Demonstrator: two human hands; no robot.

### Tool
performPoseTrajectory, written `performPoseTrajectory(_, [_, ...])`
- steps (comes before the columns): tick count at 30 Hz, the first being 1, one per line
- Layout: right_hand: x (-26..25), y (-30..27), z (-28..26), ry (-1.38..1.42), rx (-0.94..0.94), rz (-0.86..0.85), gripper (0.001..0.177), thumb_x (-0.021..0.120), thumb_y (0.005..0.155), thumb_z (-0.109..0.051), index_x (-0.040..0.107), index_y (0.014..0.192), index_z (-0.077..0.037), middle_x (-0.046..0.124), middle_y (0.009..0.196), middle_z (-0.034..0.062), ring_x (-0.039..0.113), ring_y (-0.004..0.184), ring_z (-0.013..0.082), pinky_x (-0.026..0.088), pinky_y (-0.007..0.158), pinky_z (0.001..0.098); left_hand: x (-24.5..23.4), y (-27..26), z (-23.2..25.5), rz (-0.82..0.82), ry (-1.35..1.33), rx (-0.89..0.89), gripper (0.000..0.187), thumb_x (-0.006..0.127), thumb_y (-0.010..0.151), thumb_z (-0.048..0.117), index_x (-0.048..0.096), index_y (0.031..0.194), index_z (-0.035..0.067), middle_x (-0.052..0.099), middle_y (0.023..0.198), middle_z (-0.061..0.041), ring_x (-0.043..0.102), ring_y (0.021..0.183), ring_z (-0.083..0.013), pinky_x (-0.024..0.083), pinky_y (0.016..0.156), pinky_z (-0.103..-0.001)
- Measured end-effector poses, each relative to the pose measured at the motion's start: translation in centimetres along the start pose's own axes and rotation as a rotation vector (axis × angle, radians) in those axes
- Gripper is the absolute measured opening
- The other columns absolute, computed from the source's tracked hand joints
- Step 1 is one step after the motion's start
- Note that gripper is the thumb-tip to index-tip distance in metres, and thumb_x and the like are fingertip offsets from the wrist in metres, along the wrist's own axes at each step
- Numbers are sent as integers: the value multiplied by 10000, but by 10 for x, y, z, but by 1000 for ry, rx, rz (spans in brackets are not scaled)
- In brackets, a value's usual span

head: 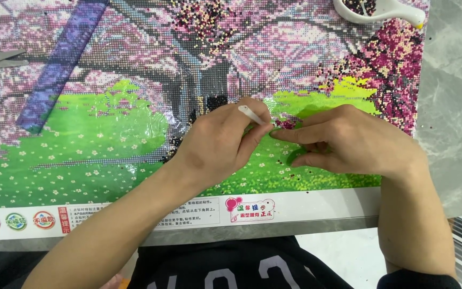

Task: Using a specialized pen tool to pick up small resin diamonds and place them onto a pre-printed adhesive canvas.

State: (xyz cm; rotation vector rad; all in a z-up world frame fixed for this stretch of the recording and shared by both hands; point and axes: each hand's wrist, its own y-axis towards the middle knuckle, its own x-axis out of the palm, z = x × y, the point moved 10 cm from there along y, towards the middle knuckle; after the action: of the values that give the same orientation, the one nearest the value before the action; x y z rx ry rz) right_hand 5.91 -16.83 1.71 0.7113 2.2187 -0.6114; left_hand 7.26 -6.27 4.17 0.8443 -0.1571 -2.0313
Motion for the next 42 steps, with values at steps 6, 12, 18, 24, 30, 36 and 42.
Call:
performPoseTrajectory(6, [1, 0, 1, 6, 22, -15, 518, 761, 782, -306, 653, 1263, -150, 722, 835, 34, 657, 613, 215, 514, 583, 370, 1, -1, 1, 8, 32, 23, 122, 623, 964, -4, 519, 1018, -38, 618, 934, -113, 638, 737, -235, 542, 609, -318])
performPoseTrajectory(12, [-1, -1, 0, 7, 5, 7, 501, 758, 787, -293, 656, 1250, -129, 726, 882, 45, 670, 650, 239, 520, 604, 382, -2, 1, 4, 20, -21, 57, 128, 634, 944, -51, 515, 980, -82, 611, 917, -170, 630, 726, -255, 532, 605, -310])
performPoseTrajectory(18, [2, -3, 7, 0, 44, 10, 519, 778, 763, -312, 668, 1243, -148, 728, 791, 43, 669, 632, 231, 525, 582, 377, -5, 0, -3, 19, -57, -3, 157, 644, 938, -64, 514, 1026, -46, 617, 856, -125, 629, 689, -199, 514, 594, -265])
performPoseTrajectory(24, [3, -3, 8, 8, 77, -18, 527, 765, 777, -295, 649, 1273, -157, 681, 752, 30, 656, 616, 224, 518, 569, 387, -3, -2, -10, 6, -71, -57, 144, 643, 953, -3, 526, 1035, -21, 610, 799, -92, 592, 631, -175, 489, 569, -268])
performPoseTrajectory(30, [6, -5, 6, -98, 57, -29, 505, 714, 820, -335, 632, 1292, -175, 633, 766, 29, 625, 640, 256, 492, 545, 416, -5, -2, -7, 15, -55, -32, 167, 668, 936, -41, 534, 1035, -44, 616, 868, -111, 598, 662, -186, 504, 596, -273])
performPoseTrajectory(36, [4, -5, 2, -80, 15, -14, 542, 710, 824, -344, 611, 1312, -129, 608, 745, 44, 617, 631, 253, 499, 564, 394, -6, -2, -8, 19, -97, -30, 152, 651, 935, -73, 518, 1009, -70, 610, 944, -143, 640, 738, -238, 536, 644, -308])
performPoseTrajectory(42, [8, -8, 4, -159, 21, -17, 526, 692, 837, -342, 601, 1324, -165, 609, 819, 45, 619, 686, 259, 499, 515, 426, -6, -2, -8, 15, -102, -22, 131, 658, 933, -57, 542, 989, -82, 630, 949, -160, 667, 790, -254, 569, 687, -307])
